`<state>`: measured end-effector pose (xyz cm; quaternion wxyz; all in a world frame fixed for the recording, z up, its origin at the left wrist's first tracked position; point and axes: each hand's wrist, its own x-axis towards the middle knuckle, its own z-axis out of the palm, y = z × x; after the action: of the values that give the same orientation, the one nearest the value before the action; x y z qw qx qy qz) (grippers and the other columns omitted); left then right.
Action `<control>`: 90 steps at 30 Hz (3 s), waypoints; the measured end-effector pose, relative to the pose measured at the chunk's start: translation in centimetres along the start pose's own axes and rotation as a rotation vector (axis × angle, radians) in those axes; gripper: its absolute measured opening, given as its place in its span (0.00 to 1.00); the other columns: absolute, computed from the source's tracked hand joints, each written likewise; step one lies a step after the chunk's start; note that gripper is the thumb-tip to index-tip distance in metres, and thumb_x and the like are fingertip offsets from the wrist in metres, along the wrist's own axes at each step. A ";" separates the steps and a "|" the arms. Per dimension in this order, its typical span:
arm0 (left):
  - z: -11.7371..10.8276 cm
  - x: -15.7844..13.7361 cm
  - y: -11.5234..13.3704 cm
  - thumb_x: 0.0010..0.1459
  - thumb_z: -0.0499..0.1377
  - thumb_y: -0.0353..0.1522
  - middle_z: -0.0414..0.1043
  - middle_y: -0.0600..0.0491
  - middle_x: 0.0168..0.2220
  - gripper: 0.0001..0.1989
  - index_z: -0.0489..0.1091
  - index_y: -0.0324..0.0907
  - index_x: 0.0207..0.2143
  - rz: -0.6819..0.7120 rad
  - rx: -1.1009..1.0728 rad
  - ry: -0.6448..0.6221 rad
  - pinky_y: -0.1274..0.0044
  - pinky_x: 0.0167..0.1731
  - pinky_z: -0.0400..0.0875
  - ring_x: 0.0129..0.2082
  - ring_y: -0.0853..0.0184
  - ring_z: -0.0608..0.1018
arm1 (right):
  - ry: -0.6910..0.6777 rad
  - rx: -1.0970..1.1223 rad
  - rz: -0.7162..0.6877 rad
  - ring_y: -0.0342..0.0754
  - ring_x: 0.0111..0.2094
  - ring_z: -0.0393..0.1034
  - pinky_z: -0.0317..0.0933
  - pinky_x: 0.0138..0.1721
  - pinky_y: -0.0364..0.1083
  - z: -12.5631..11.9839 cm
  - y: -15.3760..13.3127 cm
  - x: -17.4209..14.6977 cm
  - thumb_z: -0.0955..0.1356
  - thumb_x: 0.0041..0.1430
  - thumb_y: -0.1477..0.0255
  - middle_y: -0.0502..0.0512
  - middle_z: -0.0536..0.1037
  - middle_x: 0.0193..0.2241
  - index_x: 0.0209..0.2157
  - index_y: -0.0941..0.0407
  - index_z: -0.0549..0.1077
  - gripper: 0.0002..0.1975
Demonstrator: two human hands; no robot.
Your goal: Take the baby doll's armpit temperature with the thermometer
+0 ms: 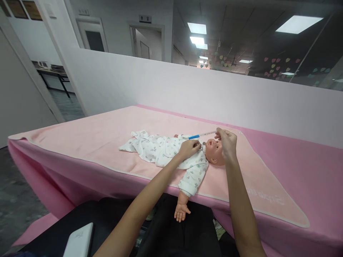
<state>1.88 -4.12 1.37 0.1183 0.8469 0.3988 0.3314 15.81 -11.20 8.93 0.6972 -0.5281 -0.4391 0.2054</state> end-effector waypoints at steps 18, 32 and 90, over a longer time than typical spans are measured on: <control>-0.1 -0.1 -0.2 0.53 0.50 0.35 0.73 0.56 0.29 0.10 0.70 0.44 0.29 -0.013 -0.007 -0.021 0.79 0.27 0.59 0.30 0.68 0.72 | -0.094 -0.170 -0.069 0.39 0.15 0.53 0.49 0.19 0.40 -1.4 2.0 -2.3 0.59 0.54 0.60 0.42 0.58 0.11 0.16 0.54 0.54 0.18; 0.1 0.0 -0.4 0.53 0.49 0.36 0.72 0.56 0.27 0.11 0.70 0.43 0.29 0.029 -0.024 0.001 0.79 0.26 0.57 0.28 0.69 0.71 | 0.239 0.017 -0.411 0.40 0.18 0.54 0.53 0.22 0.41 -0.2 -0.3 -6.4 0.58 0.58 0.60 0.44 0.58 0.16 0.20 0.53 0.57 0.17; 0.0 0.1 -0.1 0.54 0.48 0.36 0.71 0.55 0.24 0.14 0.71 0.41 0.27 0.018 -0.024 0.024 0.78 0.23 0.53 0.24 0.69 0.68 | -0.914 -1.682 -0.569 0.44 0.23 0.67 0.43 0.20 0.41 -12.2 8.6 -3.9 0.56 0.61 0.71 0.57 0.74 0.26 0.36 0.58 0.71 0.14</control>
<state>1.85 -4.03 1.40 0.1206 0.8451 0.3884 0.3471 25.40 -17.89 -1.19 -0.1161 -0.5954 -0.7780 -0.1635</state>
